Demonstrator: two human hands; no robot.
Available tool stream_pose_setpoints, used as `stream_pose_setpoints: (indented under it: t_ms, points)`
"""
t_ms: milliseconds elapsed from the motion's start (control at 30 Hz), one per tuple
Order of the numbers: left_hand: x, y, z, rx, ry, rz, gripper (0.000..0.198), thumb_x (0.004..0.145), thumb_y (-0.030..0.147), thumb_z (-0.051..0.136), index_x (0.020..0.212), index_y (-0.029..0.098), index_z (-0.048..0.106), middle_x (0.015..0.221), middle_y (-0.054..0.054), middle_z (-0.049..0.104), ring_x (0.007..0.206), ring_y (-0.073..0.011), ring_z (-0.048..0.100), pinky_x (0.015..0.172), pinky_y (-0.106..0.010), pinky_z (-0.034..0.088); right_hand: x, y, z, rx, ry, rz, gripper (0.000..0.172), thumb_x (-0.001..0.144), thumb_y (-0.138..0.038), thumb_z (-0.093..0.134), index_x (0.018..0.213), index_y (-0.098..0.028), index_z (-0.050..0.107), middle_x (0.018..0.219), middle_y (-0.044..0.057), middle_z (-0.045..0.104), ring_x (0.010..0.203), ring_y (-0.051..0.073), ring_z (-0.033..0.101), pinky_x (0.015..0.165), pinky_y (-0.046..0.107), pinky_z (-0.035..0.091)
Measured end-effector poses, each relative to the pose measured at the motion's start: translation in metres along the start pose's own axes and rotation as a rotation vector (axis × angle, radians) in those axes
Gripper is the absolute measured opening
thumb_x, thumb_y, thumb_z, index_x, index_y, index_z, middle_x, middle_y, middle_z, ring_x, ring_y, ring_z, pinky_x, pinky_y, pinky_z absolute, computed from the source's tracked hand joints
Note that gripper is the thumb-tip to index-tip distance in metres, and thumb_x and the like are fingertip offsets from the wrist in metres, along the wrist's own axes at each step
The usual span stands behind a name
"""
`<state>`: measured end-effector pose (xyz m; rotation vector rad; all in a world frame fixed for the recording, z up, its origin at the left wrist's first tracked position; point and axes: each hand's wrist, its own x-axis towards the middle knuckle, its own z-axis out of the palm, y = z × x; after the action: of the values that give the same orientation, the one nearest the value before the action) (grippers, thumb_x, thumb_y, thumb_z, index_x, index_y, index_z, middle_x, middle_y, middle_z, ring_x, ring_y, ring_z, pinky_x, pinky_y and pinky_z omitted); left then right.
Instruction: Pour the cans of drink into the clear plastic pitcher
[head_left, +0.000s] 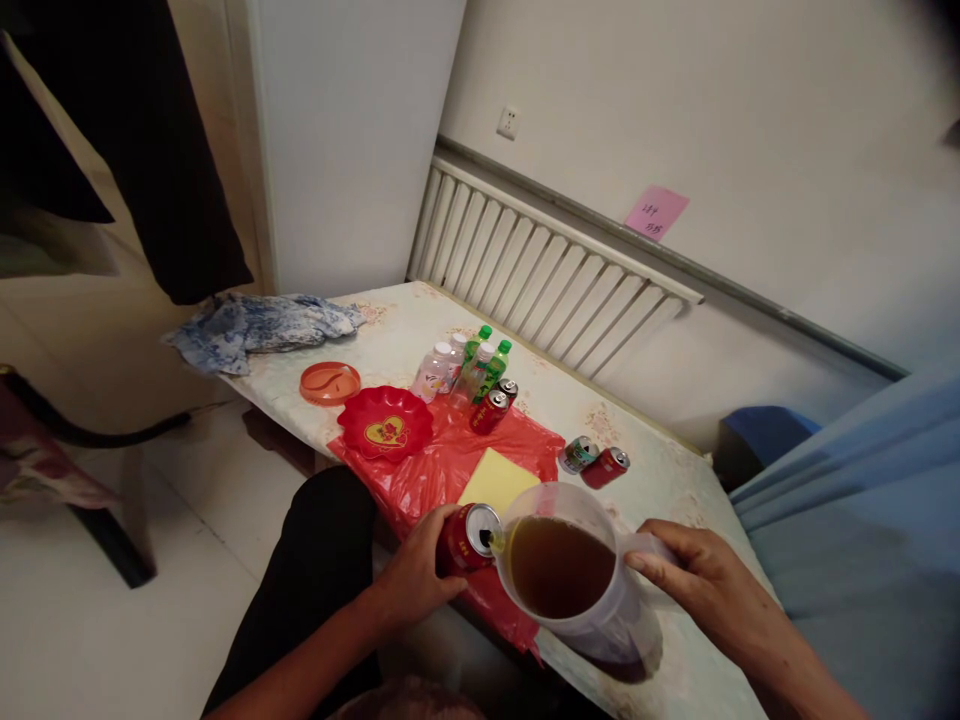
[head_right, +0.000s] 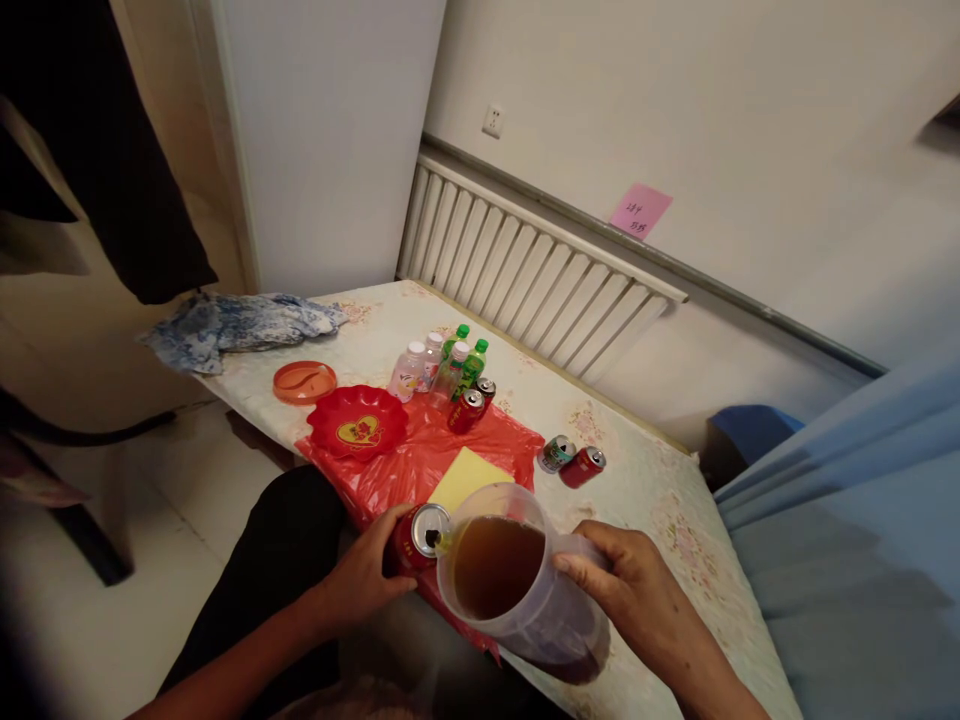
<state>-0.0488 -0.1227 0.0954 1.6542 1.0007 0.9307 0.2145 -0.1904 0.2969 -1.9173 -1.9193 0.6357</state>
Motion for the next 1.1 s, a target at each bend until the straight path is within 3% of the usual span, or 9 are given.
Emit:
stream_pose_setpoints:
  t_ms: [1100]
  points:
    - [-0.001, -0.0099, 0.0021, -0.004, -0.025, 0.054, 0.074, 0.06, 0.009, 0.068, 0.129, 0.021, 0.045, 0.133, -0.009, 0.055, 0.125, -0.0279, 0.051, 0.11, -0.044, 0.036, 0.0019, -0.0047, -0.0022, -0.017, -0.008, -0.02, 0.045, 0.08, -0.055, 0.058, 0.055, -0.019, 0.051, 0.053, -0.004, 0.04, 0.054, 0.012, 0.039, 0.049, 0.024, 0.031]
